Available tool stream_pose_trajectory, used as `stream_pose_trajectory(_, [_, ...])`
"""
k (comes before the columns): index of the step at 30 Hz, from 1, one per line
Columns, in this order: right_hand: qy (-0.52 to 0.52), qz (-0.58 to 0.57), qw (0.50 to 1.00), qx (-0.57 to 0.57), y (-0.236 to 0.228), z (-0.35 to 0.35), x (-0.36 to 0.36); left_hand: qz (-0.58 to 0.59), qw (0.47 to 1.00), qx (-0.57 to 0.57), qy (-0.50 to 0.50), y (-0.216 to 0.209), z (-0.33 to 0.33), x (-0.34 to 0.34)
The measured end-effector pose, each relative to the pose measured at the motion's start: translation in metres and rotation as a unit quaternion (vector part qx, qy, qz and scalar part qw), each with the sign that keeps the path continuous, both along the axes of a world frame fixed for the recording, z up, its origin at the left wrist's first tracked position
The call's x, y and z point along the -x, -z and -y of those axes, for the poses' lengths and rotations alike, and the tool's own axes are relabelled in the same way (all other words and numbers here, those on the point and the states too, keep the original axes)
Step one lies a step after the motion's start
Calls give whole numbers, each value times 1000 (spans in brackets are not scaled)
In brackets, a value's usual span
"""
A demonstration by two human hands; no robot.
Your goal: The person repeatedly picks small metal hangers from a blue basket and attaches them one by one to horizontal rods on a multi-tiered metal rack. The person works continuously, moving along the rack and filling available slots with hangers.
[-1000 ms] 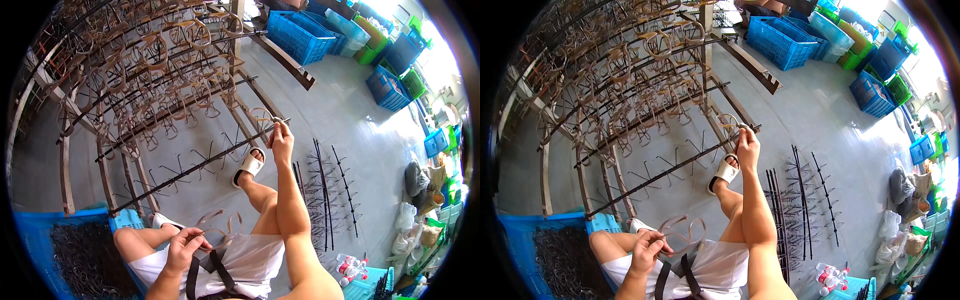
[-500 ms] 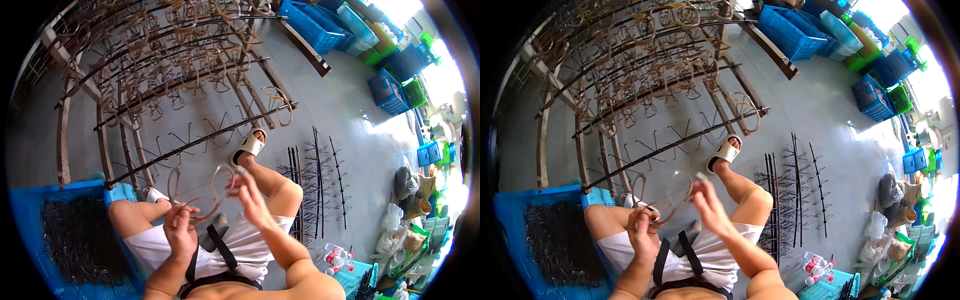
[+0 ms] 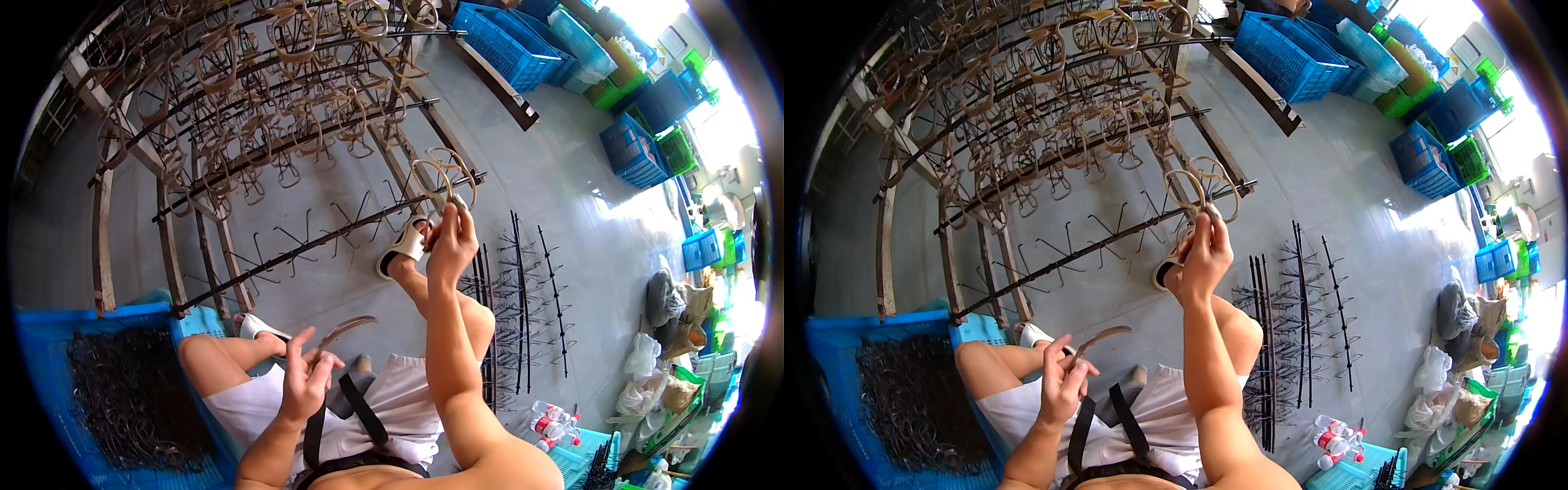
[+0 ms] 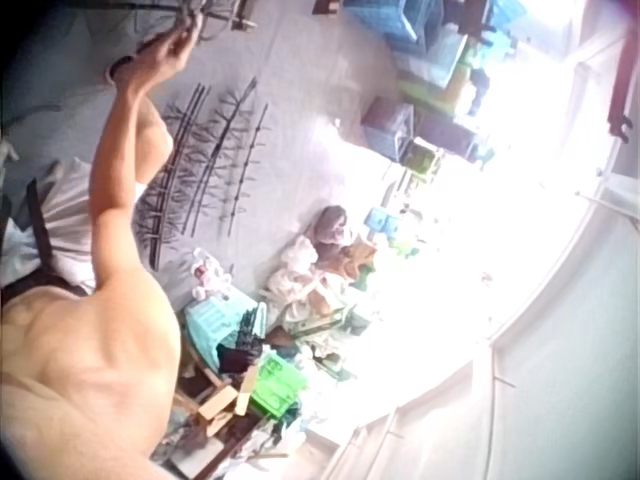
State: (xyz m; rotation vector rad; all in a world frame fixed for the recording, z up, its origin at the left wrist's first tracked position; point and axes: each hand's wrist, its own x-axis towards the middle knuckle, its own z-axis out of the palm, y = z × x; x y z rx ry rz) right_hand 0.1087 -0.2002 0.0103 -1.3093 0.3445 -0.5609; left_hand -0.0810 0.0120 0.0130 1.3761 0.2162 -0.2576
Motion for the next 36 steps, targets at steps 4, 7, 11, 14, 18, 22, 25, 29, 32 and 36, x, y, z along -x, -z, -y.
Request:
stream_pose_trajectory(4, [-27, -20, 999, -41, 25, 10, -40, 47, 991, -128, 9, 16, -14, 7])
stream_pose_trajectory(7, [-76, -33, 992, -90, 31, 8, -47, 89, 970, -227, 27, 22, -20, 12])
stream_pose_trajectory(11, [-91, -54, 982, -155, 27, 8, -46, 166, 931, -307, 109, 42, -34, 14])
stream_pose_trajectory(14, [-107, -61, 983, -134, 16, 2, -37, -1, 998, -36, 49, 52, -23, 23])
stream_pose_trajectory(18, [-110, -28, 983, -143, 20, -6, -36, -168, 964, 198, 50, 59, -23, 32])
stream_pose_trajectory(22, [-136, -31, 965, -221, 34, 15, -48, -159, 961, 220, 48, 64, -24, 33])
stream_pose_trajectory(25, [-152, -57, 958, -237, 33, 20, -49, -146, 966, 209, 35, 64, -28, 31])
stream_pose_trajectory(29, [-185, -33, 945, -268, 33, 18, -47, -154, 971, 182, 22, 61, -30, 27])
stream_pose_trajectory(32, [-199, -6, 950, -240, 40, 15, -43, -166, 966, 196, 39, 55, -27, 25])
stream_pose_trajectory(36, [-181, -14, 972, -147, 40, 6, -37, -189, 959, 198, 70, 52, -25, 24])
